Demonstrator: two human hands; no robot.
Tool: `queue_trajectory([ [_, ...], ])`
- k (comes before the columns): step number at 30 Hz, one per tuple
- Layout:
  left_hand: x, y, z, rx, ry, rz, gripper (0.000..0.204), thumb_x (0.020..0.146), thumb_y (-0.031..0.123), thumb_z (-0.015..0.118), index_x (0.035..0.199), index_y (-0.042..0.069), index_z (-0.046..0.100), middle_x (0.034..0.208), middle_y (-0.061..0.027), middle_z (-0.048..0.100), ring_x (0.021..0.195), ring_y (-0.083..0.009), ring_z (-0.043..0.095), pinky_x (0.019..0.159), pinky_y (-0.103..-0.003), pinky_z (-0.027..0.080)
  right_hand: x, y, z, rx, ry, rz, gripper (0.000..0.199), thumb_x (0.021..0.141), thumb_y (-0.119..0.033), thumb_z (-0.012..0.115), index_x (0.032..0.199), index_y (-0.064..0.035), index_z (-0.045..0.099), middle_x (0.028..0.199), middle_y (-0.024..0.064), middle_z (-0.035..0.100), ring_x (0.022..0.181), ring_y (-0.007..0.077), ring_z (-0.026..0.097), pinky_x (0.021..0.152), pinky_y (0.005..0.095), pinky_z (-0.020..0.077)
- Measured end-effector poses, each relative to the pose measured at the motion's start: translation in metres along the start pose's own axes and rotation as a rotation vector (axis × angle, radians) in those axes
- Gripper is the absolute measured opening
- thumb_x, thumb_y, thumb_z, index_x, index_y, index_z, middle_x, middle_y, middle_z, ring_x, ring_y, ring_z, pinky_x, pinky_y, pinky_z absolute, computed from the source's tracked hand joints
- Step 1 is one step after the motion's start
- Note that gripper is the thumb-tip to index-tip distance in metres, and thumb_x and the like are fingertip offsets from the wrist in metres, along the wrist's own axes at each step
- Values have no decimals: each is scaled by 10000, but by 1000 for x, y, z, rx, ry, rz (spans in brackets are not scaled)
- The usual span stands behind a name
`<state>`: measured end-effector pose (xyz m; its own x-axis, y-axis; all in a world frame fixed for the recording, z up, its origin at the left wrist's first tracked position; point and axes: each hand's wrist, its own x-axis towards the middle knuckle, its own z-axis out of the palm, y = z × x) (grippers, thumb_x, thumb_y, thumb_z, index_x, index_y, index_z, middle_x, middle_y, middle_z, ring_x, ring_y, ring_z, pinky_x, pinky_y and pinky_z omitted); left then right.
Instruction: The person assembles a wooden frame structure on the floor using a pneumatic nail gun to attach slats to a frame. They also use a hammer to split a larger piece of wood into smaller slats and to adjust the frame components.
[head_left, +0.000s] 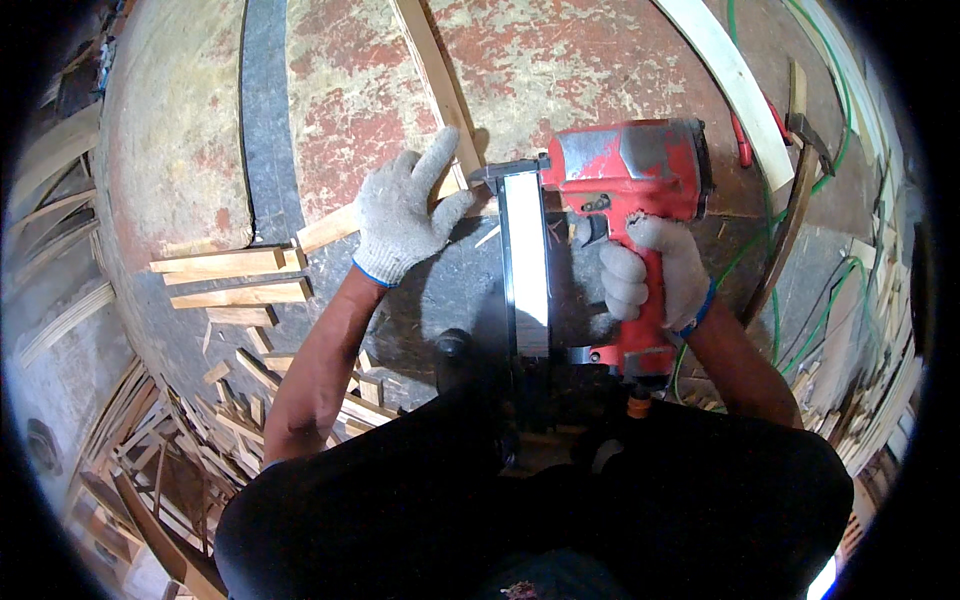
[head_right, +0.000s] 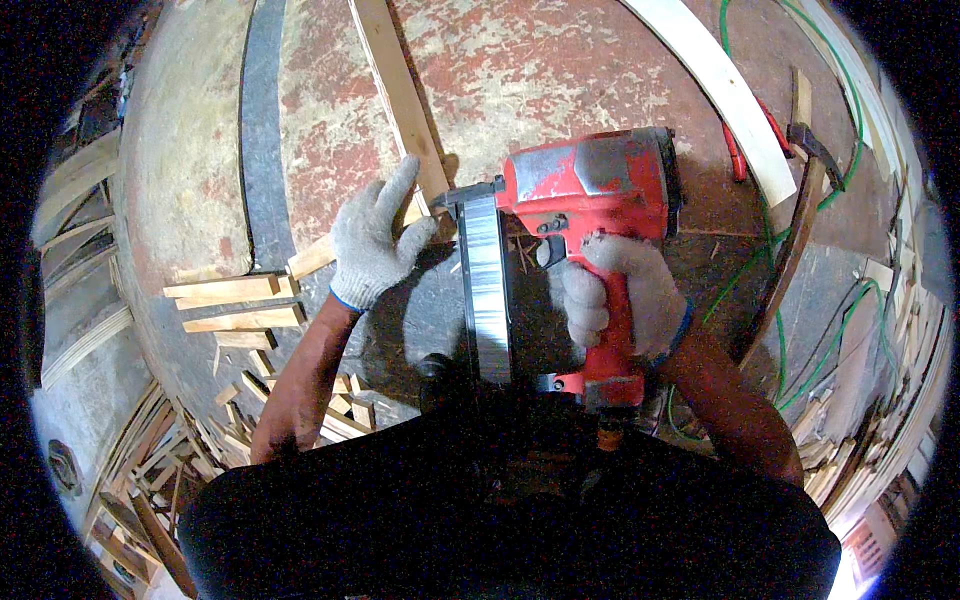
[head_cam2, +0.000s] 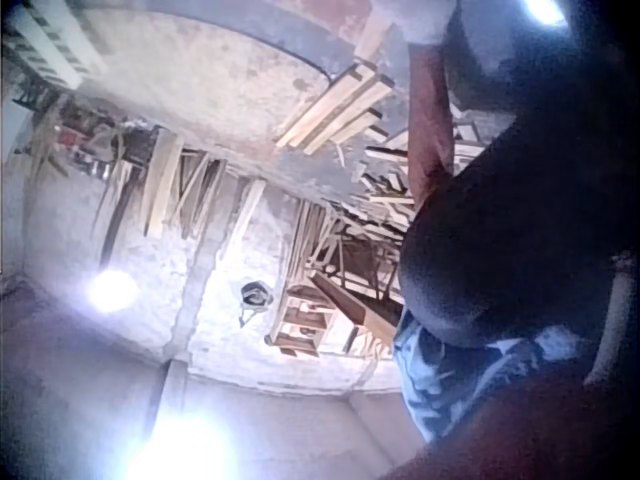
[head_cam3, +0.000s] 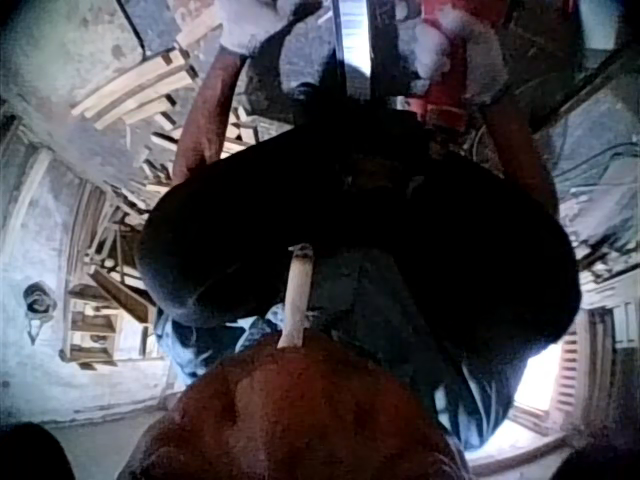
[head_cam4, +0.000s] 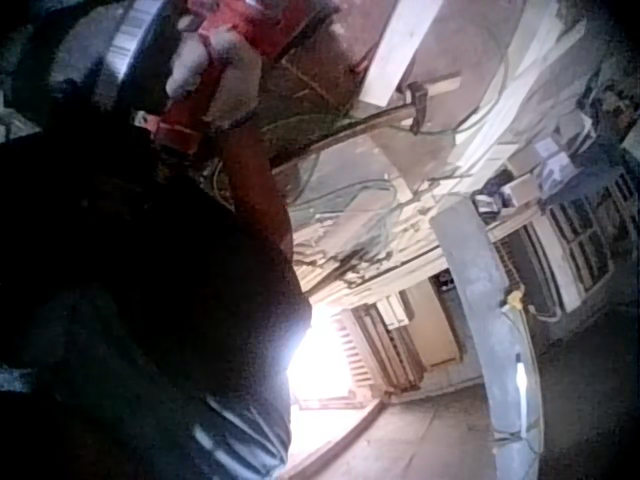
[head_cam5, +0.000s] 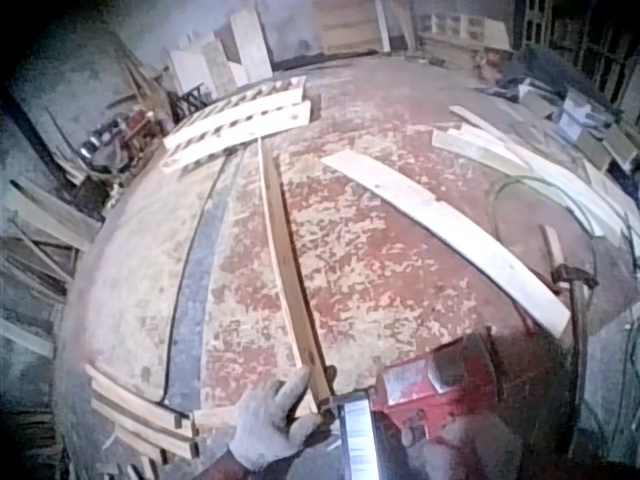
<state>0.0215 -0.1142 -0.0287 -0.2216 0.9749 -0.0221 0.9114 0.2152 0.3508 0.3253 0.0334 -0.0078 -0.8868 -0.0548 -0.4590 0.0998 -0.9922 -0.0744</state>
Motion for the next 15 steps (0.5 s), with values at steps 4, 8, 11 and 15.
queue_trajectory([
  [4, 1, -1, -2, -17, 5, 10, 836, 817, 345, 781, 1560, 134, 462, 1068, -172, 664, 954, -384, 649, 828, -479, 519, 1, 0, -5, 80, -37, -2, 476, 938, -405, 632, 1231, -42, 539, 654, -27, 478, 497, 127, 414, 480, 327, 421],
  [8, -3, -6, -3, -106, 58, -3, 883, 815, 332, 798, 1564, 50, 425, 1186, -209, 662, 1060, -409, 649, 920, -473, 522, 3, -1, 0, 9, -23, -14, 528, 941, -417, 637, 1283, -31, 521, 649, -28, 467, 492, 125, 408, 468, 318, 408],
  [11, -9, -15, -8, -131, 122, 80, 864, 829, 387, 830, 1506, -10, 470, 1299, -244, 624, 1159, -412, 620, 965, -471, 511, 3, -2, 1, 18, -55, -24, 548, 944, -420, 638, 1298, -22, 513, 643, -28, 460, 490, 126, 409, 465, 321, 411],
  [15, -20, -19, -17, -196, 200, 47, 781, 832, 245, 825, 1518, 62, 498, 1325, -219, 632, 1257, -398, 578, 1087, -479, 445, 4, -4, 2, 30, -86, -60, 548, 941, -411, 639, 1298, -16, 511, 631, -26, 451, 488, 128, 416, 464, 326, 410],
])
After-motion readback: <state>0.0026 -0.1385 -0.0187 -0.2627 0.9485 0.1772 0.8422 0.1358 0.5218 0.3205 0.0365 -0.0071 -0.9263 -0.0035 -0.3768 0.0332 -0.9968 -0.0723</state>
